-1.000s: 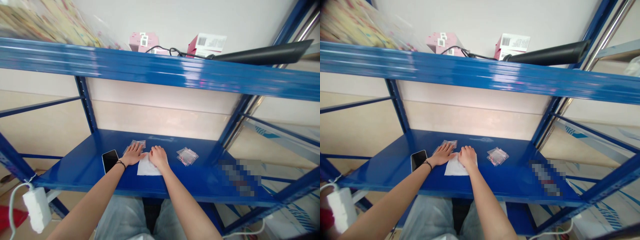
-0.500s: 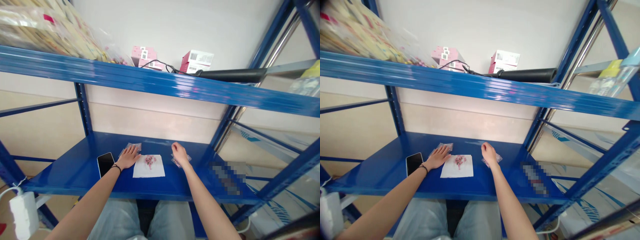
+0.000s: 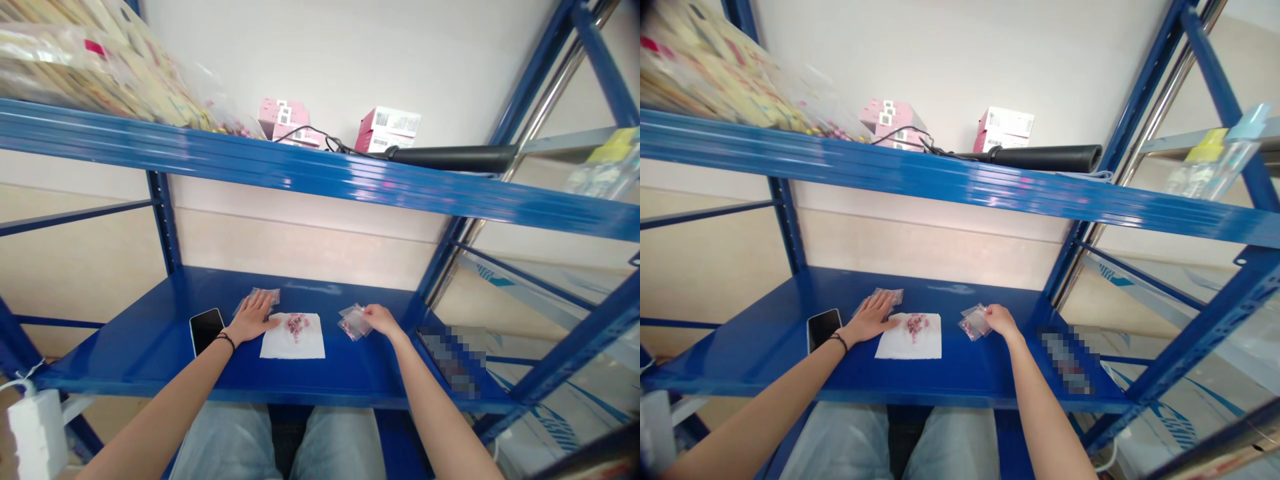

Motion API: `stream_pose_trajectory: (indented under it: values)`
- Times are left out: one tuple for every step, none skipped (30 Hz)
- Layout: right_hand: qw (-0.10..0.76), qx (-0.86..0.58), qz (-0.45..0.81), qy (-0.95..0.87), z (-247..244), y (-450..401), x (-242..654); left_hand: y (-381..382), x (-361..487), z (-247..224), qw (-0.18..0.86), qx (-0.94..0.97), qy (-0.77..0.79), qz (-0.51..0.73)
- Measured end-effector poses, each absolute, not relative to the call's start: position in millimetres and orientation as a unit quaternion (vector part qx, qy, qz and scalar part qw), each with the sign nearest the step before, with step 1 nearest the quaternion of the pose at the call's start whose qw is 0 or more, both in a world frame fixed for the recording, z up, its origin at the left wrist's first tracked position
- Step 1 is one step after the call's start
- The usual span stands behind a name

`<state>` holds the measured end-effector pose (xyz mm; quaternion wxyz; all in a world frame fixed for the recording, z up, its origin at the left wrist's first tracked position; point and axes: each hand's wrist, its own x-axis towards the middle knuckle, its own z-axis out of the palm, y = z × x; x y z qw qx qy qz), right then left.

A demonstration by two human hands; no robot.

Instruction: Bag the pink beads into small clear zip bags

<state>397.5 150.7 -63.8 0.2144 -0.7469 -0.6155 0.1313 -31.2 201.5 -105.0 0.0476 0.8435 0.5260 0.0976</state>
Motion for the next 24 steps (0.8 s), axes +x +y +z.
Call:
stream_pose_trajectory:
  values:
    - [0.217, -0.745, 0.139, -0.615, -63.9, 151.0, 398.0, 201.8, -30.9, -105.1, 0.045, 0.842, 0.529, 0.099]
    - [0.219, -0.744, 0.146, -0.614, -63.9, 150.8, 398.9, 202.0, -30.5, -105.2, 0.043, 0.841, 0.53, 0.1]
    - [0.223, -0.744, 0.151, -0.612, -63.6, 150.2, 400.1, 202.0, -30.1, -105.3, 0.042, 0.84, 0.53, 0.103]
    - [0.227, -0.743, 0.156, -0.61, -62.9, 149.3, 401.6, 201.8, -29.7, -105.1, 0.041, 0.84, 0.53, 0.106]
    - [0.231, -0.743, 0.161, -0.607, -61.9, 148.1, 403.3, 201.3, -29.3, -104.7, 0.041, 0.84, 0.53, 0.111]
    - [0.238, -0.744, 0.165, -0.602, -60.3, 146.5, 405.2, 200.5, -28.8, -103.8, 0.04, 0.839, 0.53, 0.118]
    - [0.246, -0.745, 0.168, -0.597, -58.1, 144.7, 407.2, 199.3, -28.4, -102.3, 0.036, 0.838, 0.529, 0.127]
    - [0.256, -0.746, 0.171, -0.591, -55.3, 142.5, 409.1, 197.4, -27.9, -100.1, 0.031, 0.838, 0.527, 0.141]
    - [0.268, -0.746, 0.174, -0.585, -52.0, 139.8, 410.6, 194.8, -27.2, -97.0, 0.023, 0.836, 0.524, 0.158]
    - [0.282, -0.744, 0.178, -0.579, -48.3, 136.6, 411.4, 190.9, -26.4, -93.1, 0.016, 0.835, 0.52, 0.179]
    - [0.297, -0.741, 0.183, -0.573, -44.5, 132.8, 411.2, 185.5, -25.3, -88.4, 0.009, 0.833, 0.514, 0.205]
    - [0.312, -0.736, 0.193, -0.569, -40.8, 128.2, 409.7, 178.3, -23.8, -83.1, 0.005, 0.83, 0.507, 0.234]
    - [0.327, -0.728, 0.206, -0.566, -37.7, 123.0, 406.6, 169.0, -21.6, -77.3, 0.005, 0.826, 0.498, 0.265]
    - [0.342, -0.718, 0.222, -0.564, -35.2, 117.3, 401.6, 157.7, -18.7, -71.3, 0.008, 0.82, 0.487, 0.3]
    - [0.355, -0.708, 0.239, -0.562, -33.7, 111.1, 394.6, 144.3, -14.8, -65.6, 0.018, 0.815, 0.473, 0.334]
    - [0.364, -0.697, 0.253, -0.563, -33.2, 104.6, 385.7, 129.3, -9.9, -60.3, 0.034, 0.81, 0.458, 0.365]
    - [0.377, -0.687, 0.269, -0.559, -33.6, 98.0, 375.0, 113.3, -4.1, -55.8, 0.054, 0.805, 0.441, 0.392]
    - [0.395, -0.678, 0.29, -0.549, -34.8, 91.3, 362.7, 96.8, 2.5, -52.2, 0.082, 0.807, 0.419, 0.407]
    - [0.417, -0.667, 0.315, -0.53, -36.5, 84.5, 349.0, 80.7, 9.6, -49.7, 0.116, 0.811, 0.397, 0.414]
    - [0.453, -0.651, 0.354, -0.496, -38.6, 77.8, 334.4, 65.8, 16.9, -48.2, 0.156, 0.814, 0.377, 0.413]
    - [0.485, -0.627, 0.4, -0.459, -40.9, 70.8, 319.1, 52.7, 24.1, -47.5, 0.191, 0.814, 0.361, 0.413]
    - [0.515, -0.596, 0.446, -0.424, -43.4, 63.7, 303.4, 41.7, 30.6, -47.6, 0.223, 0.809, 0.352, 0.414]
    - [0.537, -0.561, 0.491, -0.396, -46.1, 56.2, 287.6, 33.2, 36.2, -48.2, 0.249, 0.804, 0.347, 0.415]
    - [0.548, -0.527, 0.532, -0.373, -49.0, 48.5, 271.8, 27.1, 40.5, -49.1, 0.27, 0.796, 0.344, 0.418]
